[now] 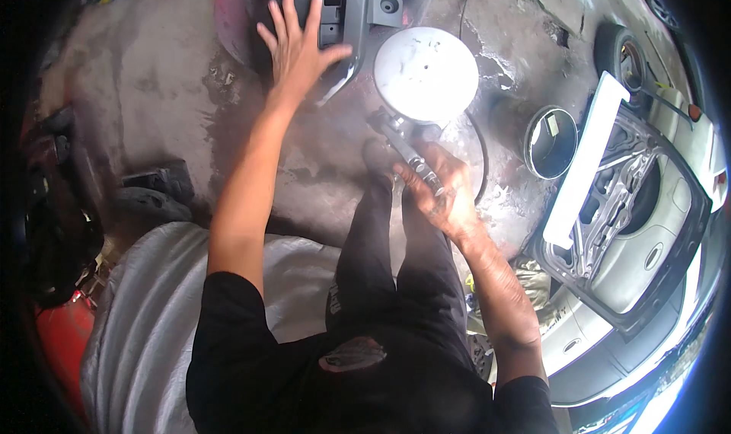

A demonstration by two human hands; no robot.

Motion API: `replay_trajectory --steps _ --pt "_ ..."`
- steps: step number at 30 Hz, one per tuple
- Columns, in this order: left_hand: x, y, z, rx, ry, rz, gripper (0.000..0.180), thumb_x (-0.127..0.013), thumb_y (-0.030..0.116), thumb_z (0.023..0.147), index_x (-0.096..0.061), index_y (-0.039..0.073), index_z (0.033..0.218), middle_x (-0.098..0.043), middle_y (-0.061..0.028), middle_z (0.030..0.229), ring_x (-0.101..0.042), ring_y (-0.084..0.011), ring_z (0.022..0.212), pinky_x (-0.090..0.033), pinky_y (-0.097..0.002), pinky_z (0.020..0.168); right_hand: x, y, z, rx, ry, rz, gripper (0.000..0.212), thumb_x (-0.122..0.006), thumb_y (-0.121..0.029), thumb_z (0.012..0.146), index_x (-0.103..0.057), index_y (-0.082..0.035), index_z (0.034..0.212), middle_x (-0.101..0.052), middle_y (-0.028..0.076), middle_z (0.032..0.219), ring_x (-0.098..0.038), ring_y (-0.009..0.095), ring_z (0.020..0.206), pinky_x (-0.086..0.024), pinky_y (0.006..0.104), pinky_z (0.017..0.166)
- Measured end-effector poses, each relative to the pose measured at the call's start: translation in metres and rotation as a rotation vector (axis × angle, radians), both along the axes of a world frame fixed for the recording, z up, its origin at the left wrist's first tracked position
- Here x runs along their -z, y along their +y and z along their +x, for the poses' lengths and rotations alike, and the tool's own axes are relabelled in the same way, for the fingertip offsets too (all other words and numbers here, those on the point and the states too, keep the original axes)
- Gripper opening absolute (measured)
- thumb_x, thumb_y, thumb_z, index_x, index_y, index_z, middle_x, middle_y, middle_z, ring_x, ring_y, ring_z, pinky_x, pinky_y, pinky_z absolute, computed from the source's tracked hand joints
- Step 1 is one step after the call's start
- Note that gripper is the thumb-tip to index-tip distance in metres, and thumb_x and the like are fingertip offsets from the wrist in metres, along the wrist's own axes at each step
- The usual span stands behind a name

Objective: The person uses a spray gun to apply a coat of paint to a car bumper resting on the floor. They move around the bumper to cover different sections, occasionally touching the surface with their hand to check the finish. The task involves consistent sweeping motions with the spray gun to ensure even coverage.

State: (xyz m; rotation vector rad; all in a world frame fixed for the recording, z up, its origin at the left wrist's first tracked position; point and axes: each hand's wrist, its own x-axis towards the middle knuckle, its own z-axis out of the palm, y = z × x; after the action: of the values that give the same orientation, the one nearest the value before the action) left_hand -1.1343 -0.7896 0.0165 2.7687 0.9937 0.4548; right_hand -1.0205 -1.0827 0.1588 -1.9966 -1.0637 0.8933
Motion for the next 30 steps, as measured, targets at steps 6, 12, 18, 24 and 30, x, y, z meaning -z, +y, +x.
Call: replay_trajectory --steps 6,12,18,24,30 --pt "0.019 -0.086 -0.107 -0.147 0.333 -0.190 0.105 -0.078 0.053 0.085 -0.025 0.009 0.165 -0.013 -0.0253 0.171 -0.013 -0.0474 0.158 -0.014 -0.0756 0.119 0.005 -0.006 -0.001 -0.031 0.026 0.015 0.039 -0.080 -0.023 0.091 -0.070 0.002 0.120 -0.074 0.023 0.100 -0.074 0.040 0.092 -0.057 0.0432 0.079" --pt "0.015 -0.054 -0.052 -0.064 0.286 -0.068 0.090 -0.064 0.049 0.099 -0.026 -0.003 0.162 -0.013 -0.0214 0.173 -0.011 -0.0388 0.160 -0.012 -0.0675 0.124 -0.005 -0.003 -0.002 -0.054 0.025 -0.023 0.041 -0.078 -0.025 0.093 -0.069 0.005 0.120 -0.073 0.025 0.105 -0.074 0.040 0.097 -0.058 0.0447 0.083" --pt "0.026 -0.094 -0.087 0.372 0.585 -0.052 0.090 -0.063 0.054 0.098 -0.033 -0.004 0.159 -0.022 -0.0240 0.170 -0.017 -0.0399 0.159 -0.015 -0.0611 0.127 -0.019 -0.001 0.002 -0.059 0.036 -0.078 0.040 -0.079 -0.024 0.091 -0.070 0.003 0.120 -0.073 0.024 0.104 -0.074 0.041 0.091 -0.059 0.0449 0.079" --pt "0.043 -0.090 -0.058 0.060 0.333 -0.082 0.090 -0.067 0.055 0.093 -0.038 -0.001 0.157 -0.026 -0.0235 0.169 -0.021 -0.0427 0.158 -0.016 -0.0657 0.125 0.023 -0.029 0.004 -0.209 -0.143 0.129 0.043 -0.080 -0.026 0.091 -0.069 0.003 0.120 -0.073 0.025 0.106 -0.073 0.041 0.093 -0.059 0.0428 0.080" --pt "0.001 0.014 0.033 -0.048 -0.050 0.120 0.084 -0.067 0.049 0.094 -0.038 0.004 0.159 -0.026 -0.0232 0.169 -0.020 -0.0453 0.157 -0.015 -0.0699 0.123 -0.007 -0.010 0.009 -0.124 -0.002 -0.037 0.040 -0.077 -0.028 0.094 -0.068 0.000 0.121 -0.071 0.022 0.099 -0.072 0.039 0.091 -0.057 0.0446 0.078"
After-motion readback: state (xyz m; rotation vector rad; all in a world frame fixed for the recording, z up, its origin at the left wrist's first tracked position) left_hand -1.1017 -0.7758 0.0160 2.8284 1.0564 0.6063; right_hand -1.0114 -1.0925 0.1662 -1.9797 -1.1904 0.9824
